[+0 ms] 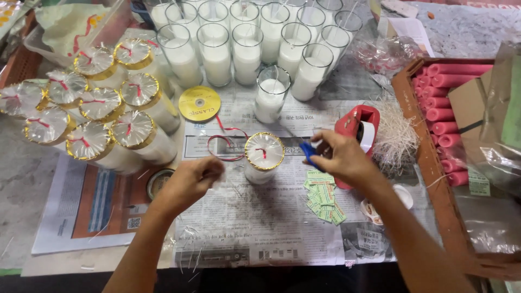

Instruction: Applying decorative ribbons and labels to glass candles at a production station.

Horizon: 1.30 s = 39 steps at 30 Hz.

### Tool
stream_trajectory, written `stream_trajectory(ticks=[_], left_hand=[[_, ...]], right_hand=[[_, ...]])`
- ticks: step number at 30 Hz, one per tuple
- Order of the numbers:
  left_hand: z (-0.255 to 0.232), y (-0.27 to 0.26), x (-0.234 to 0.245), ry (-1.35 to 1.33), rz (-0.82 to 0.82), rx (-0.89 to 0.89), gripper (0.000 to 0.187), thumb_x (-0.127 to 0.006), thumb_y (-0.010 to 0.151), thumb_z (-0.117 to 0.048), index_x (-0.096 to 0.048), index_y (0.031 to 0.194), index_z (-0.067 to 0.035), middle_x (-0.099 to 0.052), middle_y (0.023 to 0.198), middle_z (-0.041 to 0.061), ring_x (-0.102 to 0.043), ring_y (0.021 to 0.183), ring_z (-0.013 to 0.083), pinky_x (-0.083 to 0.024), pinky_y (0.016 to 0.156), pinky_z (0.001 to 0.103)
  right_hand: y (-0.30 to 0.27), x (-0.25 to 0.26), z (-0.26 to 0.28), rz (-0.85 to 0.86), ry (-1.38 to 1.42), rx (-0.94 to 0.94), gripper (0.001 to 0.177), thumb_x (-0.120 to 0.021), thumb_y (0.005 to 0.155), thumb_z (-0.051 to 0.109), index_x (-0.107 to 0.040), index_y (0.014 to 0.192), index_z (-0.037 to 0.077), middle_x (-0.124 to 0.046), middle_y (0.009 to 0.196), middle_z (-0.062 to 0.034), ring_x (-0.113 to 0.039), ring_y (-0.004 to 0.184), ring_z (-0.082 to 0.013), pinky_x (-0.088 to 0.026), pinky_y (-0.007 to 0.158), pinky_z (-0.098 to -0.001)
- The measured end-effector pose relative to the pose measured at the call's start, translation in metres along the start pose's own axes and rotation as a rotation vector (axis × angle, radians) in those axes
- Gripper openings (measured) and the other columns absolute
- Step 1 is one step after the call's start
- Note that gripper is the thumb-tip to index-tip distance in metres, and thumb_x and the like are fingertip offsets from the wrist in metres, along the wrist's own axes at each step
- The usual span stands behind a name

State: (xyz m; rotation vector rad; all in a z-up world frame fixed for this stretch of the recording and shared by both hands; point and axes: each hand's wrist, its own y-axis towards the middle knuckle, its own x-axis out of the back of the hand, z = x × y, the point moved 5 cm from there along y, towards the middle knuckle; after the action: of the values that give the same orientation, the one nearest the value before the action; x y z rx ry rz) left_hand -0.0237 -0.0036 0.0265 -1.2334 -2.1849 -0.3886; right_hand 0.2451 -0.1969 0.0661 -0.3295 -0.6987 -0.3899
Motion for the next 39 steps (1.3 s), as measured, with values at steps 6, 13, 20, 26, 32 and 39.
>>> stream_trajectory(ticks=[6, 13, 20, 26, 32, 39], left_hand=[[0.082, -0.036, -0.026, 0.238, 0.059, 0.110, 0.023, -0.062, 0.085, -0.003, -0.079, 0.091, -0.017, -0.080, 0.083, 0.007, -0.075, 0.090, 0.0300, -0.058, 0.085, 0.040], [0.045, -0.096, -0.012, 0.288, 0.481, 0.405, 0.051, -0.081, 0.081, -0.040, -0.069, 0.128, -0.025, -0.068, 0.128, -0.004, -0.053, 0.132, 0.0121, -0.042, 0.107, 0.030], [-0.037, -0.058, -0.016, 0.083, 0.012, 0.198, 0.096, -0.084, 0.079, -0.039, -0.030, 0.157, -0.022, -0.033, 0.164, 0.007, -0.032, 0.147, 0.0255, -0.032, 0.118, 0.049], [-0.046, 0.021, -0.088, -0.158, -0.419, -0.141, 0.132, -0.079, 0.067, -0.061, -0.003, 0.161, -0.009, -0.027, 0.167, 0.021, -0.032, 0.151, 0.0422, -0.031, 0.120, 0.055], [-0.037, 0.019, -0.082, -0.190, -0.662, -0.147, 0.107, -0.080, 0.068, -0.059, -0.034, 0.149, -0.007, -0.059, 0.142, 0.020, -0.062, 0.127, 0.0364, -0.051, 0.104, 0.044], [-0.023, -0.094, 0.009, -0.768, -0.769, -0.019, 0.115, -0.095, 0.054, -0.025, -0.033, 0.150, -0.011, -0.050, 0.144, 0.014, -0.059, 0.125, 0.0251, -0.057, 0.100, 0.035]], right_hand=[[0.043, -0.080, -0.087, -0.070, -0.373, -0.109, 0.017, -0.079, 0.081, 0.029, -0.070, 0.088, 0.016, -0.072, 0.082, -0.0091, -0.073, 0.088, -0.0347, -0.058, 0.079, -0.0484], [0.074, -0.115, -0.101, -0.025, -0.574, -0.138, 0.014, -0.065, 0.086, 0.031, -0.069, 0.087, 0.017, -0.074, 0.092, -0.0121, -0.068, 0.095, -0.0392, -0.052, 0.075, -0.0546], [0.034, -0.114, -0.065, 0.060, -0.537, -0.206, 0.023, -0.069, 0.088, 0.030, -0.065, 0.103, 0.014, -0.065, 0.114, -0.0144, -0.060, 0.110, -0.0383, -0.051, 0.082, -0.0553], [-0.048, -0.142, -0.045, -0.216, -0.336, 0.140, 0.056, -0.068, 0.088, 0.036, -0.057, 0.137, 0.010, -0.062, 0.125, -0.0119, -0.056, 0.116, -0.0327, -0.049, 0.095, -0.0471], [-0.115, -0.138, -0.051, -0.366, -0.211, 0.421, 0.046, -0.075, 0.086, 0.020, -0.066, 0.130, 0.008, -0.068, 0.124, -0.0095, -0.062, 0.118, -0.0259, -0.048, 0.107, -0.0372], [-0.135, -0.126, -0.090, -0.506, -0.165, 0.366, 0.035, -0.078, 0.082, 0.011, -0.074, 0.117, 0.008, -0.076, 0.114, -0.0061, -0.070, 0.105, -0.0190, -0.055, 0.091, -0.0273]])
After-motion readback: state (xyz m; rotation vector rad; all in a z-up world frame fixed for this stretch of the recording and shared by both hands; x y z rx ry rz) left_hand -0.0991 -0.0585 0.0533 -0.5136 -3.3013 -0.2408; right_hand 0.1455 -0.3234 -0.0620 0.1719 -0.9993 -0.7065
